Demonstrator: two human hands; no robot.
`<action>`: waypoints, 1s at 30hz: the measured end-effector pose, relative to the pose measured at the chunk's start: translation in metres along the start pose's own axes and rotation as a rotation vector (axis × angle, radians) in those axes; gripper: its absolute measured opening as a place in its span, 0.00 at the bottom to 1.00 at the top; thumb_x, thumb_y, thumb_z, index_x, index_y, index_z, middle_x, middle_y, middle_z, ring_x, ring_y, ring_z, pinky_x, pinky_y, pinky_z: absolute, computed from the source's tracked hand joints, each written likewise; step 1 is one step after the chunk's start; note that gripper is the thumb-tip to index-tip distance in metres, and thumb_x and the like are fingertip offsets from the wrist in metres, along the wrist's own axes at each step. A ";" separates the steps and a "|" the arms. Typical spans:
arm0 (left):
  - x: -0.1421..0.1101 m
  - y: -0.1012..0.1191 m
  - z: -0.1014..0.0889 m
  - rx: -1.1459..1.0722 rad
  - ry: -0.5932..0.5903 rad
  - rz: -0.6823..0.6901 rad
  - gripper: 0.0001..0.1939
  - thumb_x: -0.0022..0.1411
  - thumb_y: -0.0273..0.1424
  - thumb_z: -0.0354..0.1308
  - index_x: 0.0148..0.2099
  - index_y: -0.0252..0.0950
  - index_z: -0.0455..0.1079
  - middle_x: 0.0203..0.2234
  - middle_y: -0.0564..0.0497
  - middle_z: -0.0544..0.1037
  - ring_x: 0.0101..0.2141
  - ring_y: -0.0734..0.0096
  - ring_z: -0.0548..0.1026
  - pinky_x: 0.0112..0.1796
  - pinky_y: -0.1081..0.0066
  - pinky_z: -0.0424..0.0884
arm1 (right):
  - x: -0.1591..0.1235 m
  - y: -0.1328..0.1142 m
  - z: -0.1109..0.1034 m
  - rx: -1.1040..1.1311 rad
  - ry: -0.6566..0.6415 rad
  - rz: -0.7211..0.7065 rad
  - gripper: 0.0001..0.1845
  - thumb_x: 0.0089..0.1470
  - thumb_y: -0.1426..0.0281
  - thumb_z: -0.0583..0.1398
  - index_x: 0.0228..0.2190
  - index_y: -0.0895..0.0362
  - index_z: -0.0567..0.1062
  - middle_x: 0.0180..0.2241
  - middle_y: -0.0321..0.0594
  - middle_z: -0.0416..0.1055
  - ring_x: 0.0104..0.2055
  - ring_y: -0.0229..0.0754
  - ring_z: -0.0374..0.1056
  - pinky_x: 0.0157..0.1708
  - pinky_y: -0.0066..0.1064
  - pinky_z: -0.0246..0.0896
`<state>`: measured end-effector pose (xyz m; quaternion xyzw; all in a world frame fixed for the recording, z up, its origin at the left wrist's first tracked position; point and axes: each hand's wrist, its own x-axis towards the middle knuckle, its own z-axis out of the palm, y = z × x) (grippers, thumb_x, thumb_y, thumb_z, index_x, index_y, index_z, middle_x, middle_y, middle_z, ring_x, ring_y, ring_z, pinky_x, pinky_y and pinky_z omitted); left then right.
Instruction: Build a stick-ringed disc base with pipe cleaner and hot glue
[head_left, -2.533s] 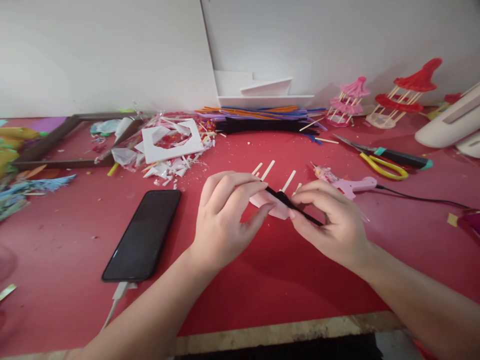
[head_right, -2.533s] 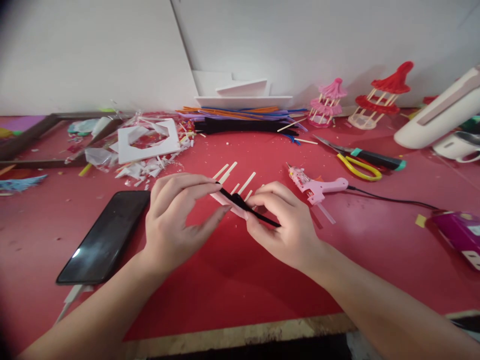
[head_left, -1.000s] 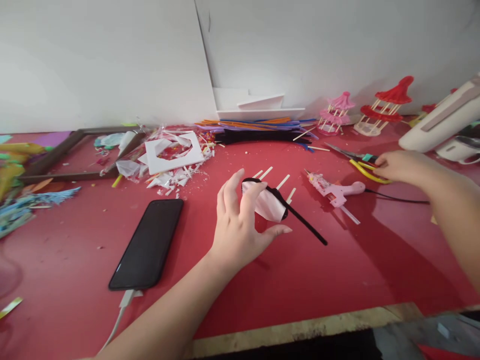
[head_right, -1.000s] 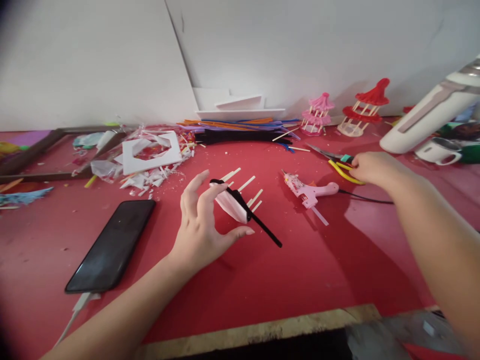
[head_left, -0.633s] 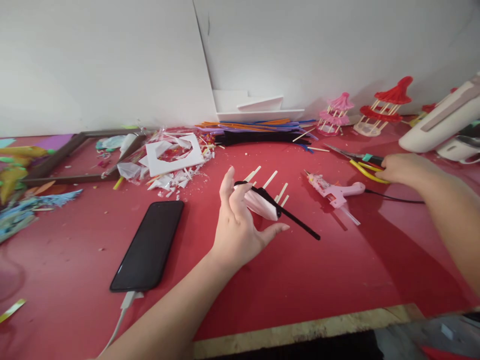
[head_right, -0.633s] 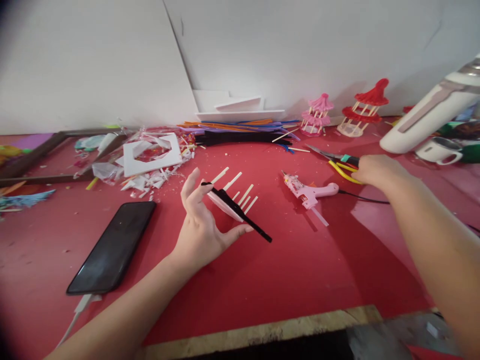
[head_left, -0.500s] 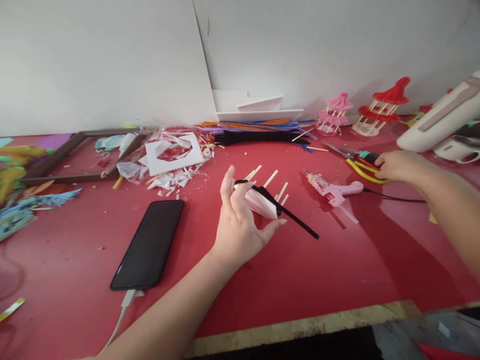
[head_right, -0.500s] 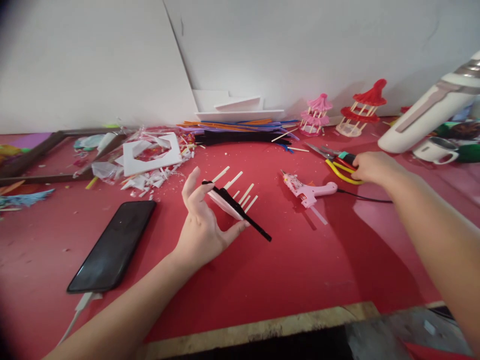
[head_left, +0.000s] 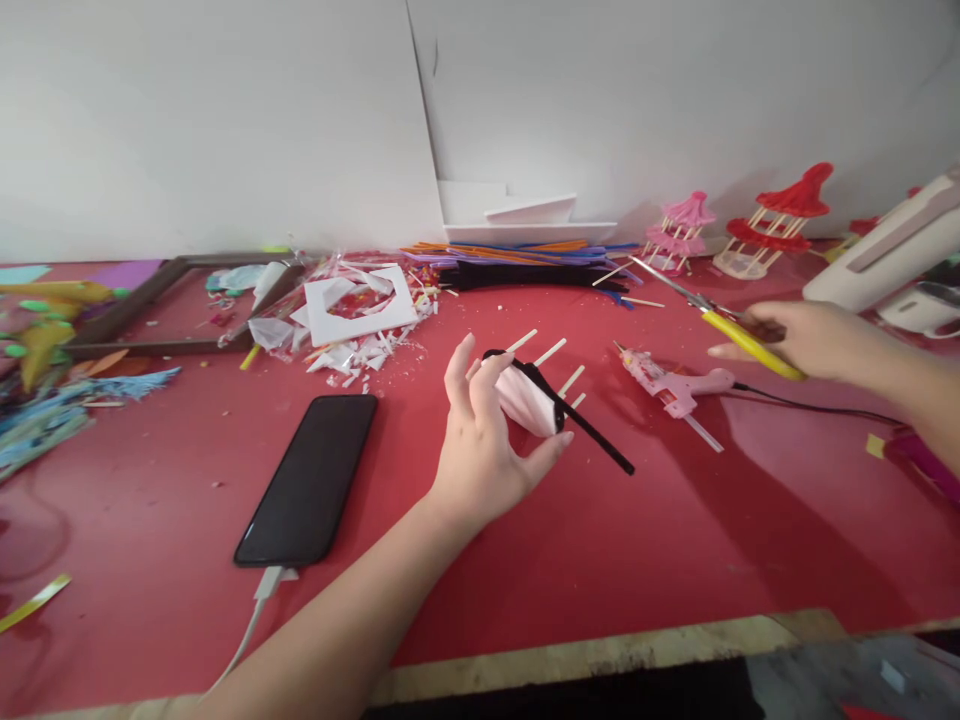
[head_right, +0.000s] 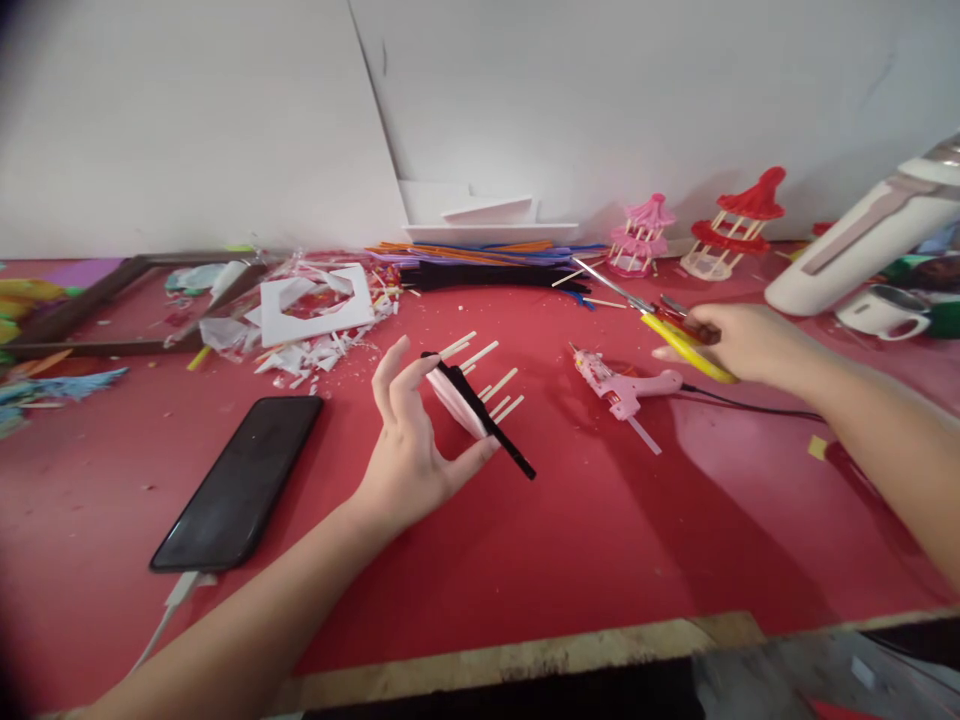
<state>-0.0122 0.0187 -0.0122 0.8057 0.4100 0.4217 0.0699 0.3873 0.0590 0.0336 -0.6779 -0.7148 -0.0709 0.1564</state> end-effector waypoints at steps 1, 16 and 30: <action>0.000 0.000 -0.001 0.005 -0.004 -0.011 0.45 0.54 0.38 0.68 0.64 0.35 0.46 0.61 0.29 0.53 0.67 0.38 0.47 0.58 0.37 0.61 | -0.007 -0.010 -0.005 0.028 -0.093 0.046 0.19 0.44 0.52 0.69 0.26 0.55 0.75 0.21 0.38 0.75 0.21 0.38 0.67 0.22 0.30 0.56; 0.004 0.001 -0.010 0.096 -0.053 -0.122 0.45 0.50 0.45 0.68 0.64 0.38 0.52 0.57 0.34 0.62 0.59 0.42 0.60 0.58 0.40 0.55 | -0.057 -0.093 -0.031 -0.214 0.223 -0.505 0.19 0.57 0.50 0.55 0.32 0.54 0.68 0.29 0.43 0.73 0.29 0.47 0.69 0.29 0.36 0.61; 0.004 0.000 -0.010 0.091 -0.083 -0.091 0.45 0.51 0.47 0.68 0.65 0.39 0.52 0.61 0.33 0.61 0.61 0.41 0.59 0.58 0.44 0.52 | -0.057 -0.123 -0.003 -0.179 0.424 -0.489 0.14 0.51 0.59 0.65 0.31 0.55 0.69 0.28 0.40 0.74 0.30 0.43 0.71 0.30 0.31 0.61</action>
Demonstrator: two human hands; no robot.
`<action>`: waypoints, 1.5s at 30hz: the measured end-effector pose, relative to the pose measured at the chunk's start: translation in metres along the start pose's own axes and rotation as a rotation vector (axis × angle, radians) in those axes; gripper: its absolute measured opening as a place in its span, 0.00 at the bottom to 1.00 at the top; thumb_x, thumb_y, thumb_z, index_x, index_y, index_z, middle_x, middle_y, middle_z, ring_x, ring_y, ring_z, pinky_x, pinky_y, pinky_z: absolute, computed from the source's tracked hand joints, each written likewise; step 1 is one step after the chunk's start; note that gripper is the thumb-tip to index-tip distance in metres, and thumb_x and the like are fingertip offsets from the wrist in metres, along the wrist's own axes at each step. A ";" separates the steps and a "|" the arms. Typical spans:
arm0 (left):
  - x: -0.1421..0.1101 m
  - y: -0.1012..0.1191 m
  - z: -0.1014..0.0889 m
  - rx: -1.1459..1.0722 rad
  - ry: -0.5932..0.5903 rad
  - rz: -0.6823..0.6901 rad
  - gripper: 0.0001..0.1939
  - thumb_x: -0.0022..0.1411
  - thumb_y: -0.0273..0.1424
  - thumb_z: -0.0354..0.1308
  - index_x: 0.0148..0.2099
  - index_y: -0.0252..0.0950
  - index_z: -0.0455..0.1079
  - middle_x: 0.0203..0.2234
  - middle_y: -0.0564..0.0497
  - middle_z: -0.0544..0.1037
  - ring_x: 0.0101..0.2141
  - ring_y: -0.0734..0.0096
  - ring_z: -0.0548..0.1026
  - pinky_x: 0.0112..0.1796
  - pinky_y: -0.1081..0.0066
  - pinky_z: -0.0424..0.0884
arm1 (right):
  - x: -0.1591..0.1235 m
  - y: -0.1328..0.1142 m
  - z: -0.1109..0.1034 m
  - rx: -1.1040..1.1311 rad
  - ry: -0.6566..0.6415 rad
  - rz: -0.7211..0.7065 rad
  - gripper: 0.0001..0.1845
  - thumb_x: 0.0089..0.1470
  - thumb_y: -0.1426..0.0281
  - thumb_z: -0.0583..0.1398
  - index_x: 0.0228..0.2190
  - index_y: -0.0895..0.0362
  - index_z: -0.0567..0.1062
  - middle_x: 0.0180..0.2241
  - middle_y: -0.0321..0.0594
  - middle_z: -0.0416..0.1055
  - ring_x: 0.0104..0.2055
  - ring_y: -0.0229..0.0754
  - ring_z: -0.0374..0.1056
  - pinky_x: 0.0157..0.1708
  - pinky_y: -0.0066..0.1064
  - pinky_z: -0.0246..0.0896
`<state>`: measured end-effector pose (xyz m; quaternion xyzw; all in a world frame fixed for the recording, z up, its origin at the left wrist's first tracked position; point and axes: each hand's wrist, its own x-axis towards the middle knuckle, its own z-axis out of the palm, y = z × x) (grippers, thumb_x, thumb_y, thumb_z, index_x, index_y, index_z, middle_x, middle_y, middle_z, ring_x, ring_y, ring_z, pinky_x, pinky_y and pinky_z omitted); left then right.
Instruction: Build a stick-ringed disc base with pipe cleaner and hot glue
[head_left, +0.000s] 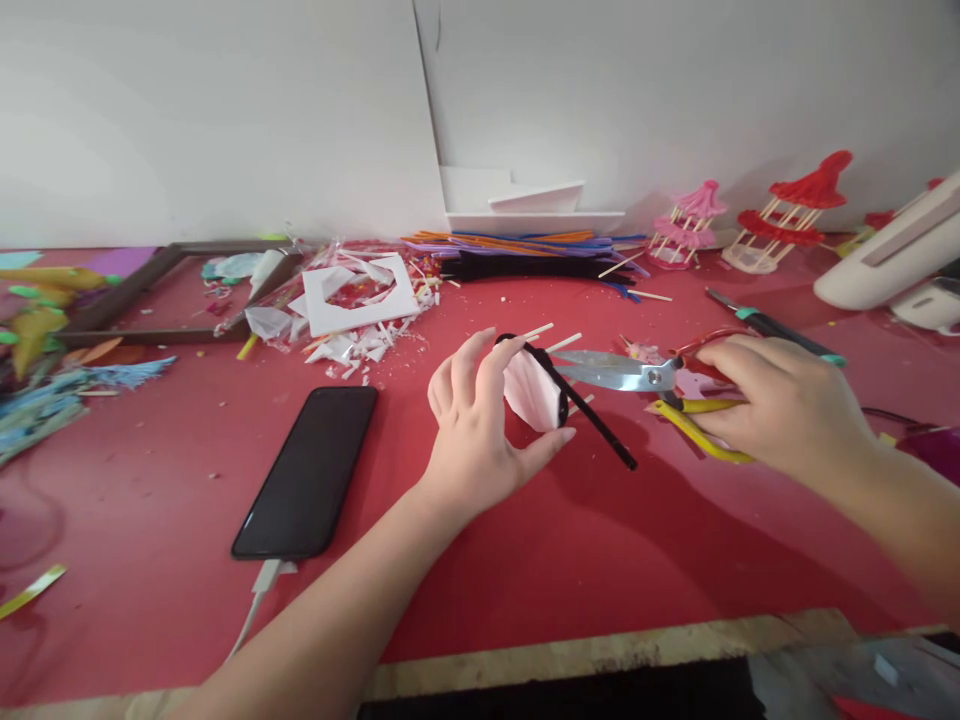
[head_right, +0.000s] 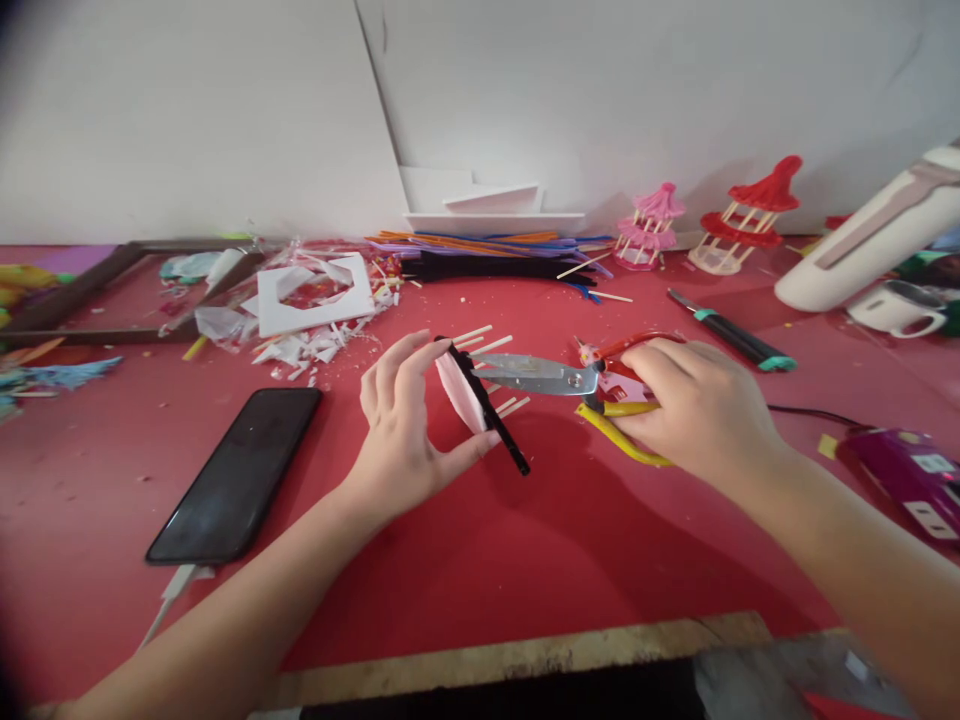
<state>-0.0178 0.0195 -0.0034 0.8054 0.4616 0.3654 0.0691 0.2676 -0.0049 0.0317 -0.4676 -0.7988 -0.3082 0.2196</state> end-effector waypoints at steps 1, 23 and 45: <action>0.000 0.000 0.000 0.001 -0.001 0.002 0.45 0.51 0.47 0.68 0.65 0.39 0.52 0.61 0.33 0.61 0.61 0.41 0.59 0.59 0.44 0.52 | 0.001 -0.001 0.001 0.007 0.003 0.002 0.14 0.51 0.59 0.64 0.31 0.55 0.69 0.28 0.40 0.74 0.31 0.43 0.71 0.31 0.31 0.61; 0.001 0.002 0.001 0.023 -0.025 -0.009 0.47 0.49 0.47 0.69 0.65 0.41 0.52 0.62 0.35 0.60 0.62 0.42 0.58 0.60 0.46 0.51 | 0.005 -0.003 0.004 -0.163 -0.034 -0.124 0.20 0.54 0.53 0.60 0.22 0.56 0.69 0.18 0.33 0.65 0.21 0.37 0.62 0.20 0.30 0.46; -0.001 0.002 0.002 0.018 0.032 -0.019 0.47 0.46 0.44 0.72 0.62 0.39 0.52 0.60 0.34 0.61 0.60 0.42 0.61 0.59 0.47 0.55 | -0.008 -0.018 0.003 0.161 -0.262 0.187 0.29 0.54 0.42 0.56 0.19 0.52 0.65 0.15 0.37 0.62 0.19 0.42 0.62 0.22 0.34 0.49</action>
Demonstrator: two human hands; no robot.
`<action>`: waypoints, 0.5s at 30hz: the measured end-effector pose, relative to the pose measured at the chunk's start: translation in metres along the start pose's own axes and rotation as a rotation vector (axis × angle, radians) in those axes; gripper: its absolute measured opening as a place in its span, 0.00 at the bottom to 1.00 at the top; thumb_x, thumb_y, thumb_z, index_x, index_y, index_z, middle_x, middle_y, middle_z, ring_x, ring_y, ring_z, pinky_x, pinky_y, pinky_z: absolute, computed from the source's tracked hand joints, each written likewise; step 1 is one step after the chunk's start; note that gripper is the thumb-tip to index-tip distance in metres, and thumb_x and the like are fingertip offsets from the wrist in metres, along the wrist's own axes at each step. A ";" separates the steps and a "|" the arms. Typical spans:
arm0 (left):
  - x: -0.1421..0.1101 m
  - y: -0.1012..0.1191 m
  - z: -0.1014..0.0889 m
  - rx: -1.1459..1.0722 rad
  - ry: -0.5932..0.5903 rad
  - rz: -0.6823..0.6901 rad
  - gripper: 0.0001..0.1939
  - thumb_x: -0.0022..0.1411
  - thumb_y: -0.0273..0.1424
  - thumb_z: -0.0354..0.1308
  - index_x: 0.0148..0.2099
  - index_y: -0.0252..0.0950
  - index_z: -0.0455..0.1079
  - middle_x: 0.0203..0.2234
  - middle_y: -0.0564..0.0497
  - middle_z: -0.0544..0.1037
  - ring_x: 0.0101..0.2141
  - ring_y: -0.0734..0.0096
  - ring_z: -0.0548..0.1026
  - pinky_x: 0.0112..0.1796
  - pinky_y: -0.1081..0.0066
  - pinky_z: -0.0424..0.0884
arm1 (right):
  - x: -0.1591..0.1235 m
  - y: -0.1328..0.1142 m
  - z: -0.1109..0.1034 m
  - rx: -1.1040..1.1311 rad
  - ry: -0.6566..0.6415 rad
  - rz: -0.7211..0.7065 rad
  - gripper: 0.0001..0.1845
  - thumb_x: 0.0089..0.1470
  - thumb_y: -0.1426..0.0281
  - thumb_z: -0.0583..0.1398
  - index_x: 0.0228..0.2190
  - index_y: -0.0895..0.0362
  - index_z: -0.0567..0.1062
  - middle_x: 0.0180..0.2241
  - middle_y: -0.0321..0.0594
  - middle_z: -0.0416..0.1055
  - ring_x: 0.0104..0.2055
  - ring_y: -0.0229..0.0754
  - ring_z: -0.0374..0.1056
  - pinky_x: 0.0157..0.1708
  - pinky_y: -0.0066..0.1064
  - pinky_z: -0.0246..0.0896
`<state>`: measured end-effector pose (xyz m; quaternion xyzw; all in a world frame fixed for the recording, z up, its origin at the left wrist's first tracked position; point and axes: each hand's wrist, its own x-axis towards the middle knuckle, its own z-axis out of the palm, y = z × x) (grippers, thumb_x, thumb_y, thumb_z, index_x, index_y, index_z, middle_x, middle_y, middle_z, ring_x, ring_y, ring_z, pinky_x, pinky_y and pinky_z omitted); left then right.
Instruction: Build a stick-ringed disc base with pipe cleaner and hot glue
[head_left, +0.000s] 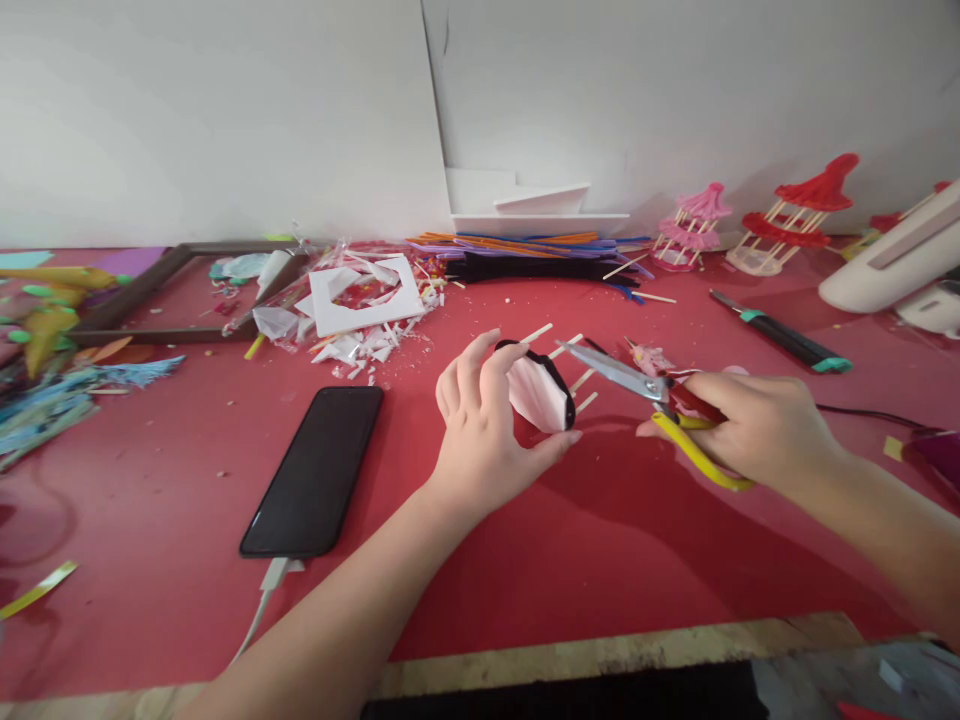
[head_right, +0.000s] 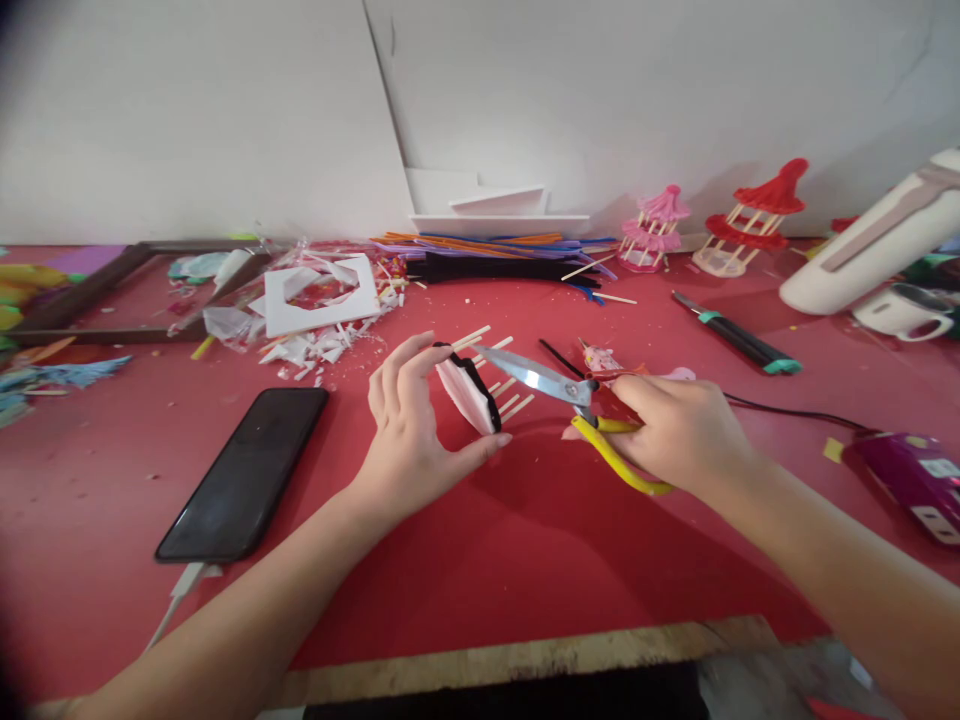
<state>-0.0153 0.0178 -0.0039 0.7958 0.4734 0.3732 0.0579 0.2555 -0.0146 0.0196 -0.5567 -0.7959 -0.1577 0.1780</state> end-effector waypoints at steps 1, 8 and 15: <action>0.000 0.000 0.000 -0.001 0.008 -0.008 0.47 0.46 0.44 0.72 0.62 0.39 0.52 0.61 0.34 0.61 0.61 0.42 0.60 0.59 0.46 0.55 | -0.002 -0.002 -0.003 0.043 -0.003 0.049 0.28 0.54 0.42 0.56 0.20 0.53 0.67 0.16 0.37 0.62 0.19 0.42 0.61 0.22 0.33 0.50; 0.002 -0.004 0.002 -0.049 0.036 -0.071 0.45 0.48 0.46 0.70 0.61 0.37 0.51 0.59 0.34 0.63 0.60 0.44 0.62 0.59 0.45 0.56 | -0.022 -0.022 -0.032 0.202 -0.388 0.471 0.27 0.46 0.40 0.57 0.18 0.50 0.66 0.11 0.33 0.59 0.13 0.40 0.56 0.14 0.31 0.49; 0.005 -0.014 0.004 -0.067 0.046 -0.175 0.41 0.50 0.47 0.68 0.58 0.37 0.52 0.53 0.38 0.66 0.55 0.43 0.65 0.54 0.44 0.62 | -0.053 -0.027 -0.032 0.236 -0.449 0.561 0.12 0.46 0.55 0.58 0.25 0.49 0.74 0.14 0.37 0.70 0.17 0.49 0.70 0.15 0.32 0.53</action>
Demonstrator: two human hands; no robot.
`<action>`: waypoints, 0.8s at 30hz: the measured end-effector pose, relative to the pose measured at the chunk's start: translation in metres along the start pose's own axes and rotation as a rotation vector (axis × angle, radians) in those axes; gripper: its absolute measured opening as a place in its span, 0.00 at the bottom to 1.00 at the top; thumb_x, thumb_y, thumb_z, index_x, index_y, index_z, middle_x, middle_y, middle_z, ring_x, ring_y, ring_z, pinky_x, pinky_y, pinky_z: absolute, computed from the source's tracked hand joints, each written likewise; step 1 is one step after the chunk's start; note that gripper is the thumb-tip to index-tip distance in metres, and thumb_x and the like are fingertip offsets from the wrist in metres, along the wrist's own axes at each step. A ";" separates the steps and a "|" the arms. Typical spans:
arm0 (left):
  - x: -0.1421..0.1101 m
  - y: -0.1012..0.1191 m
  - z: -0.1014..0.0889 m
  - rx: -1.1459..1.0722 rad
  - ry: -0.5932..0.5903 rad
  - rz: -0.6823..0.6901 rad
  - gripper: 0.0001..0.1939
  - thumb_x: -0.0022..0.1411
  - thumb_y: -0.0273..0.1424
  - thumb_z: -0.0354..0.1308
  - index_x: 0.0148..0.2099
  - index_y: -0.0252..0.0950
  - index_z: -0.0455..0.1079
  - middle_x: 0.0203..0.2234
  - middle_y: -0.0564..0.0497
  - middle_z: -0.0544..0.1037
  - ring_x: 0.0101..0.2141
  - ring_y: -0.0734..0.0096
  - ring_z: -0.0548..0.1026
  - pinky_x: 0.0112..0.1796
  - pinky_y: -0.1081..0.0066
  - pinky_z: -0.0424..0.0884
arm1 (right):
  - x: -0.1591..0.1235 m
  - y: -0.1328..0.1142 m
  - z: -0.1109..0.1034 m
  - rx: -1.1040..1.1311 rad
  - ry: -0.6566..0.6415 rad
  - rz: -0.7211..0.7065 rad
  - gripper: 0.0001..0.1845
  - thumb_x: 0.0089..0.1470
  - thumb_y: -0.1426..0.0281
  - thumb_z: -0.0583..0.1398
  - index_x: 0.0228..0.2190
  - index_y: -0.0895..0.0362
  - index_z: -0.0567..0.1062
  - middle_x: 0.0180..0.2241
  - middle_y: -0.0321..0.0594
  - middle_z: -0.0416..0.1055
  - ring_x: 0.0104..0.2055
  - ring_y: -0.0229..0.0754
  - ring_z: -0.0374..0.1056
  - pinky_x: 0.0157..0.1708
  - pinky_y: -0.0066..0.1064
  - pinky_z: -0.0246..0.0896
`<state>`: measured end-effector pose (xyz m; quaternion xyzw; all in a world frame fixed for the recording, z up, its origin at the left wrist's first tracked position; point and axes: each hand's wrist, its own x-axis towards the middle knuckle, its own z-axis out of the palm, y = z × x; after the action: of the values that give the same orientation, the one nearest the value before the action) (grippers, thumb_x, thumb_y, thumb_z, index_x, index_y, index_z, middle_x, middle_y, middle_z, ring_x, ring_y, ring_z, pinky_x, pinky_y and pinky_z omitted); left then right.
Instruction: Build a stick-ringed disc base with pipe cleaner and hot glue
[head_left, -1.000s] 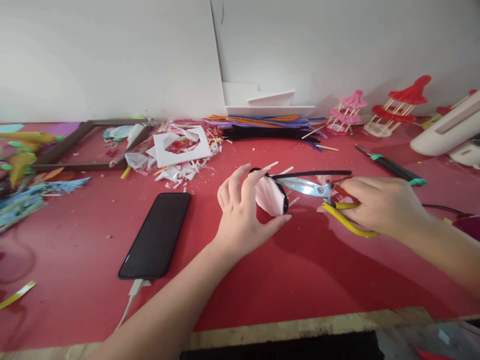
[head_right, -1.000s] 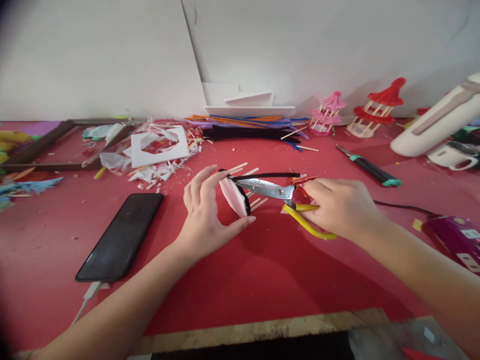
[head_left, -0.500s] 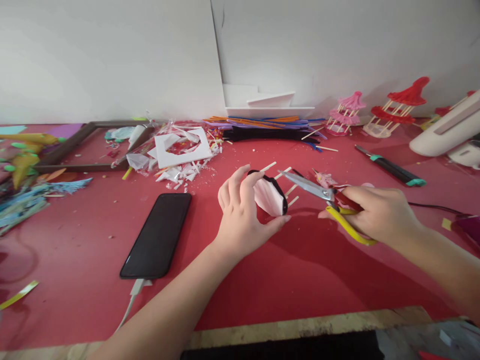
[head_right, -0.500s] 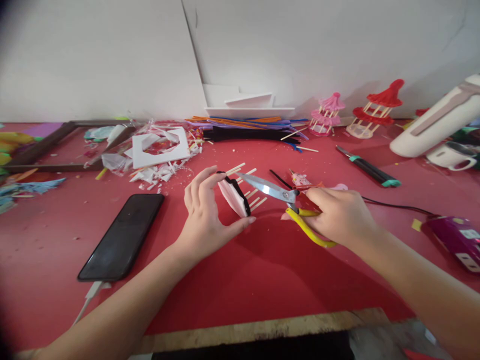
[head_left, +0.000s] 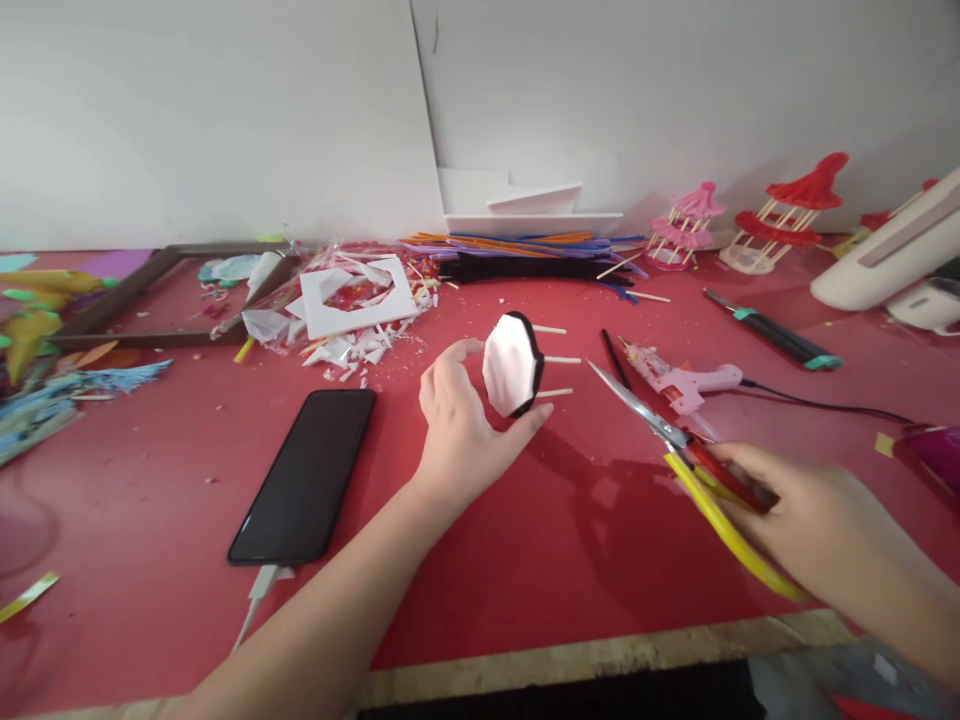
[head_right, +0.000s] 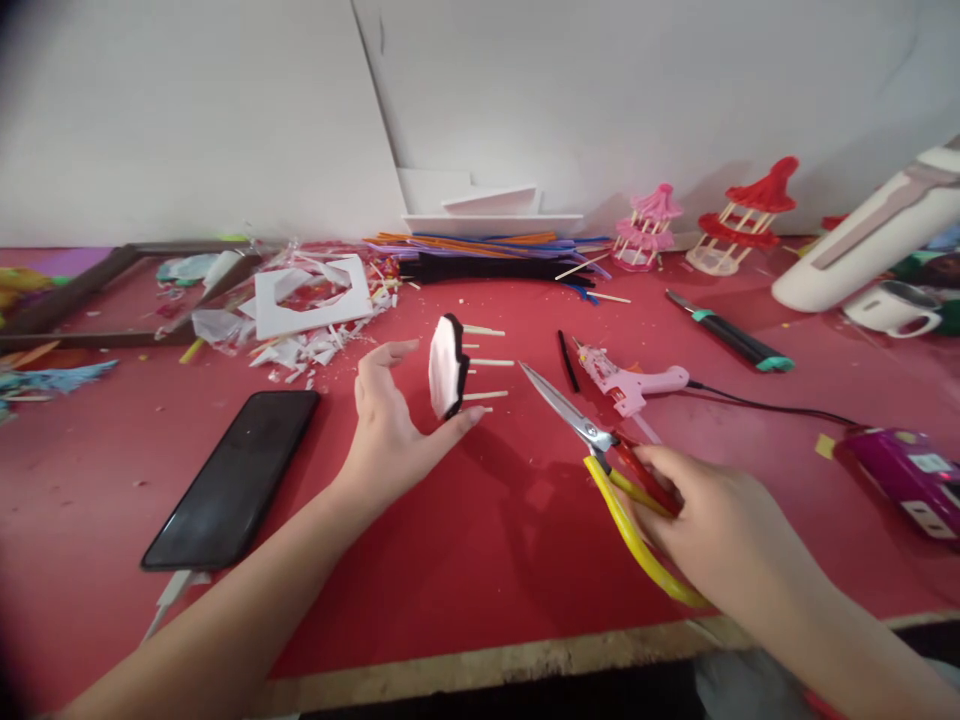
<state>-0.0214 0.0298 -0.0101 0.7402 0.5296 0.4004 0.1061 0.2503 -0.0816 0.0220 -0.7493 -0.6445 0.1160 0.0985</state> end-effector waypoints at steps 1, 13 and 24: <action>0.000 0.000 0.000 -0.001 -0.005 0.002 0.42 0.49 0.47 0.68 0.58 0.37 0.52 0.53 0.37 0.66 0.56 0.43 0.65 0.55 0.44 0.62 | -0.001 0.000 0.002 0.021 0.003 -0.001 0.12 0.46 0.55 0.58 0.27 0.49 0.75 0.15 0.37 0.71 0.18 0.49 0.71 0.15 0.32 0.54; -0.003 0.003 -0.001 -0.070 -0.015 0.046 0.38 0.55 0.43 0.64 0.60 0.37 0.49 0.56 0.35 0.62 0.58 0.45 0.64 0.56 0.44 0.61 | -0.003 0.013 0.021 -0.129 0.185 -0.231 0.12 0.53 0.56 0.60 0.30 0.51 0.75 0.13 0.34 0.69 0.12 0.45 0.65 0.11 0.30 0.49; 0.005 0.000 -0.006 -0.239 -0.023 -0.182 0.20 0.56 0.32 0.62 0.49 0.38 0.60 0.46 0.43 0.72 0.47 0.57 0.73 0.47 0.55 0.69 | 0.033 0.002 -0.003 -0.170 0.366 -0.388 0.13 0.62 0.63 0.54 0.35 0.54 0.77 0.40 0.44 0.77 0.37 0.47 0.76 0.34 0.36 0.69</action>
<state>-0.0245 0.0329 -0.0037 0.6759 0.5418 0.4408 0.2352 0.2574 -0.0494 0.0232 -0.6259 -0.7549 -0.0966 0.1704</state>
